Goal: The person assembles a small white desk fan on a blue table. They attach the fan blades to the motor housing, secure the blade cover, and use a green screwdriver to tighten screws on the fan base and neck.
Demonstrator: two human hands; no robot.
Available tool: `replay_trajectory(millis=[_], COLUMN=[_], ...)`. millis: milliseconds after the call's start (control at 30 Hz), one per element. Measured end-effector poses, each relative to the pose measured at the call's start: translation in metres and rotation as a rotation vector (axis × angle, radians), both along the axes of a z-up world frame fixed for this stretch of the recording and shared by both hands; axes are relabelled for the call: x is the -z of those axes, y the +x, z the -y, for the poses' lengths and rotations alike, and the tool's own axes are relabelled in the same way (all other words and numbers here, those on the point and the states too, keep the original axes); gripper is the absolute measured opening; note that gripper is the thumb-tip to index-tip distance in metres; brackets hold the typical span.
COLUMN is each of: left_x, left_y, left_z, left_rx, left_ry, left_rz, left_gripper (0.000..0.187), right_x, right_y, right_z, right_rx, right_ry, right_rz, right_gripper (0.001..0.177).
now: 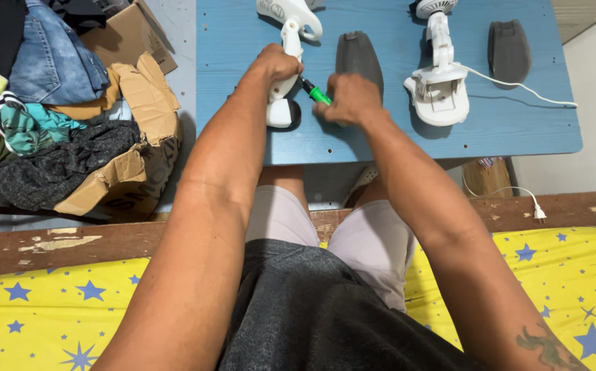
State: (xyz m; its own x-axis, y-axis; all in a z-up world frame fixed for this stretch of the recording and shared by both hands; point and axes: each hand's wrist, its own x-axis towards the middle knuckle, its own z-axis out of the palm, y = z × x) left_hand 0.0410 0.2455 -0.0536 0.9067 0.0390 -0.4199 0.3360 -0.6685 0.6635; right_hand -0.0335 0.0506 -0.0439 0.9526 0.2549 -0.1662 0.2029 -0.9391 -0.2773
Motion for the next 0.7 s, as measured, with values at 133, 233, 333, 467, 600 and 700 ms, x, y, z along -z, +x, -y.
replay_trajectory(millis=[133, 233, 333, 467, 600, 700], left_x=[-0.002, 0.000, 0.002, -0.006, -0.029, -0.042], left_y=[-0.008, -0.012, -0.014, -0.016, -0.020, -0.024], left_z=[-0.019, -0.029, -0.035, -0.038, -0.037, -0.038], left_rx=[-0.080, -0.117, -0.113, -0.044, 0.044, 0.097], left_ry=[-0.158, -0.283, -0.392, -0.358, -0.228, -0.127], left_rz=[-0.069, -0.112, -0.120, -0.024, 0.006, -0.003], left_gripper=[0.058, 0.061, 0.057, 0.057, 0.059, 0.060], right_x=[-0.001, 0.000, -0.002, -0.014, -0.031, -0.042], right_y=[-0.012, -0.008, -0.004, -0.004, -0.004, -0.004], right_z=[-0.016, -0.017, -0.017, -0.008, 0.002, 0.009], right_rx=[0.005, 0.092, 0.232, 0.182, 0.131, 0.072], right_ry=[-0.022, 0.109, 0.228, 0.266, 0.318, 0.341], right_rz=[-0.075, -0.040, -0.110, 0.007, 0.024, 0.177], right_gripper=[0.041, 0.044, 0.041, 0.038, 0.036, 0.034])
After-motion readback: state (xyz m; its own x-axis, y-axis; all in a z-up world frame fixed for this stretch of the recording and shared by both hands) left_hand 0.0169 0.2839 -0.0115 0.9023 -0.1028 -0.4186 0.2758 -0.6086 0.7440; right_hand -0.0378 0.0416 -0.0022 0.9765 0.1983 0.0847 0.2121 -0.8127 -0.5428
